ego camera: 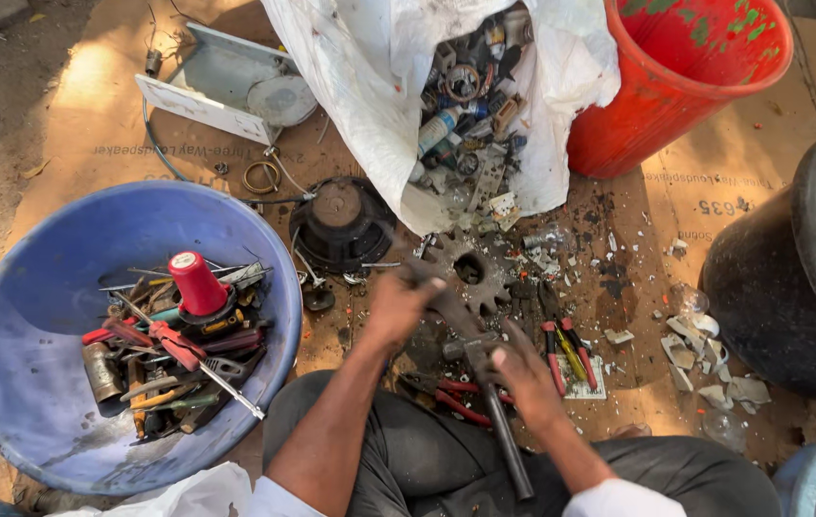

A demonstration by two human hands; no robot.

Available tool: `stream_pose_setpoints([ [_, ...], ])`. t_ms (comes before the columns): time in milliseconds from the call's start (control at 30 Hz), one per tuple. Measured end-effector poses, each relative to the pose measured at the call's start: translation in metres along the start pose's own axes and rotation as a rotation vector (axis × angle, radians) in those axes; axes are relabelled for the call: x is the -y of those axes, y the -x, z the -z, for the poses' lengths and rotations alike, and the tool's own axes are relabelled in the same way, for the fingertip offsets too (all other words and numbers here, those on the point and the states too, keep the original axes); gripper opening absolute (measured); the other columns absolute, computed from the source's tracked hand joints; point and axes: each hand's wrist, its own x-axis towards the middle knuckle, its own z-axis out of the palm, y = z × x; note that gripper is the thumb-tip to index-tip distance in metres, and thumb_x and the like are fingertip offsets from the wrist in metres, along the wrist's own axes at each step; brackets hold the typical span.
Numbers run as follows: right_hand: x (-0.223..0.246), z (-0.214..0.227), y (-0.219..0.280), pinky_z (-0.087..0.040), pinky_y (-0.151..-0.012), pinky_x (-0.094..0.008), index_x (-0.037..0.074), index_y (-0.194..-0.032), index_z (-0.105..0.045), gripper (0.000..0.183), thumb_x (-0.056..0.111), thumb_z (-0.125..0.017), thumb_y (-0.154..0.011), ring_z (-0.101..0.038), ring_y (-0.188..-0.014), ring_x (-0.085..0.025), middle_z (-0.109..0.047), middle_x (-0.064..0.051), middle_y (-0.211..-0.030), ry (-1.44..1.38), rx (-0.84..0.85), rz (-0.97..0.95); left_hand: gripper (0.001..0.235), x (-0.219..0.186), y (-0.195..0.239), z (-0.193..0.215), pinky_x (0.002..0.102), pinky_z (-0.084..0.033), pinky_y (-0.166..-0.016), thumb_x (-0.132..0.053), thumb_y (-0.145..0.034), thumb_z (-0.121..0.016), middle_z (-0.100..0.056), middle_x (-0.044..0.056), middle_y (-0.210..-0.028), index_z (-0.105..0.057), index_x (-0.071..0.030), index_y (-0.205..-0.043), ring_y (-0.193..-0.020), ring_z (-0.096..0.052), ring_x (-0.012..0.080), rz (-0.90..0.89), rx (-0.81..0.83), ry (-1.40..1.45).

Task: The person sits on the ground and uses a hammer and pliers to dismantle a metal gear-like component. They repeatedly strike the object to break it apart and use pliers to pull off pieces, working amidst scattered debris and tools.

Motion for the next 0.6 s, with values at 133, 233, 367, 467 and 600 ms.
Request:
stream_pose_setpoints([
  [133,0.022,-0.009,-0.01,-0.058,-0.08,-0.039,0.003,-0.138,-0.057,0.049,0.027,-0.063,-0.096,-0.072,-0.085,-0.023,-0.074,-0.013,-0.095,-0.002,0.133,-0.065,0.022,0.005,0.008,-0.027,0.038,-0.068,-0.067,-0.011,-0.093,-0.069,-0.075,0.02,-0.097,-0.065,0.007,-0.105,-0.086,-0.078,0.0298,0.063,0.105,-0.135],
  [233,0.022,-0.006,-0.005,-0.057,-0.077,-0.035,-0.002,-0.131,-0.063,0.043,0.027,-0.065,-0.099,-0.072,-0.081,-0.018,-0.077,-0.007,-0.09,0.33,0.003,0.163,0.021,0.01,0.008,-0.04,0.041,-0.061,-0.069,-0.008,-0.094,-0.073,-0.074,0.024,-0.096,-0.067,0.009,-0.105,-0.085,-0.074,0.0333,-0.027,-0.03,-0.084],
  [367,0.022,0.003,-0.01,-0.058,-0.075,-0.032,0.001,-0.132,-0.067,0.044,0.029,-0.061,-0.098,-0.069,-0.07,-0.017,-0.071,-0.008,-0.078,0.22,0.329,0.013,0.021,0.006,0.004,-0.035,0.04,-0.066,-0.072,-0.007,-0.091,-0.068,-0.073,0.019,-0.098,-0.063,0.006,-0.107,-0.084,-0.075,0.028,0.09,0.062,0.017],
  [467,0.022,0.005,-0.011,-0.056,-0.074,-0.033,0.001,-0.131,-0.067,0.044,0.026,-0.066,-0.095,-0.065,-0.074,-0.014,-0.073,-0.006,-0.084,0.353,0.225,0.057,0.022,0.006,0.005,-0.029,0.038,-0.065,-0.077,-0.008,-0.09,-0.07,-0.076,0.017,-0.099,-0.066,0.005,-0.108,-0.085,-0.076,0.0255,0.007,0.13,-0.185],
  [600,0.019,0.001,-0.01,-0.056,-0.085,-0.038,-0.002,-0.131,-0.064,0.042,0.024,-0.065,-0.098,-0.071,-0.098,-0.025,-0.074,-0.017,-0.107,0.529,0.033,0.397,0.025,0.016,0.008,-0.034,0.038,-0.061,-0.082,-0.009,-0.09,-0.072,-0.077,0.015,-0.1,-0.069,0.006,-0.111,-0.089,-0.075,0.0251,-0.134,0.072,-0.255],
])
